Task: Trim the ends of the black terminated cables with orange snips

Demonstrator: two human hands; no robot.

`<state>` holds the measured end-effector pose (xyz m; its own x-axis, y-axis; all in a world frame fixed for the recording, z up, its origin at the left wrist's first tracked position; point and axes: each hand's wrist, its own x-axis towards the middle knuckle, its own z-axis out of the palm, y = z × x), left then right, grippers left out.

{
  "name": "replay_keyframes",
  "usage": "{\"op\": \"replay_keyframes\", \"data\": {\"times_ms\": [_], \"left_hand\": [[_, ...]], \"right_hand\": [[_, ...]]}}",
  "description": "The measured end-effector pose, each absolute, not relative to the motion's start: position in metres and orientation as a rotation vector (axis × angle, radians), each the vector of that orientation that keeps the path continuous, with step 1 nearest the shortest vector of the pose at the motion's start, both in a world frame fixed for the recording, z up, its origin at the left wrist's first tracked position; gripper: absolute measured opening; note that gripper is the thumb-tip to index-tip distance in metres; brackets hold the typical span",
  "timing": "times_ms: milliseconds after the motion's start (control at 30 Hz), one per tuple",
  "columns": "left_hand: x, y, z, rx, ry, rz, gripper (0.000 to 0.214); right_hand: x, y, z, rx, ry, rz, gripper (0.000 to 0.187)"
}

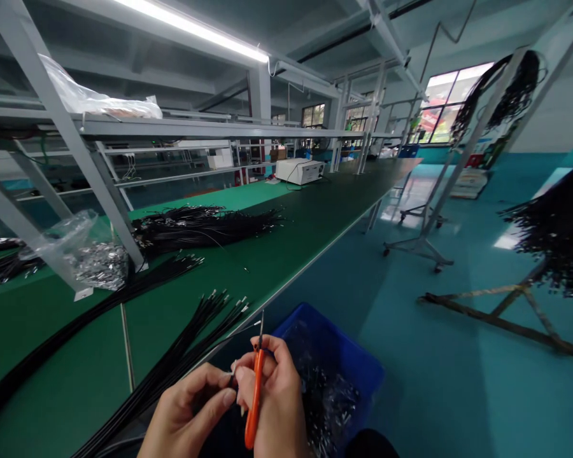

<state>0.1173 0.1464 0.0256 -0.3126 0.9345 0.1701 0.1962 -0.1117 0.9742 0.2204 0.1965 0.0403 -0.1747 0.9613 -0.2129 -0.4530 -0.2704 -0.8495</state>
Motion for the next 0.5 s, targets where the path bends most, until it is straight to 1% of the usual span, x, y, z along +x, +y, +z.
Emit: {"op": "replay_keyframes", "data": {"times_ms": [100, 200, 367, 500], "left_hand": [[0.1167, 0.1459, 0.0265, 1.221, 1.494, 1.491, 0.014], [0.1149, 0.1465, 0.0265, 1.135, 1.416, 1.515, 0.013], [0.1125, 0.1487, 0.0255, 1.082, 1.326, 1.512, 0.011], [0.1138, 0.1486, 0.0286, 1.047, 1.295, 1.526, 0.010]], "right_hand": [[0.2212, 0.1932, 0.0447, -0.940, -0.830, 1.643, 0.032], [0.2247, 0.1911, 0.0446, -0.980, -0.883, 1.578, 0.031], [0.2272, 0.1896, 0.0410, -1.003, -1.106, 1.295, 0.030], [0.2236, 0.1879, 0.0406, -1.018, -1.289, 1.146, 0.023]]}}
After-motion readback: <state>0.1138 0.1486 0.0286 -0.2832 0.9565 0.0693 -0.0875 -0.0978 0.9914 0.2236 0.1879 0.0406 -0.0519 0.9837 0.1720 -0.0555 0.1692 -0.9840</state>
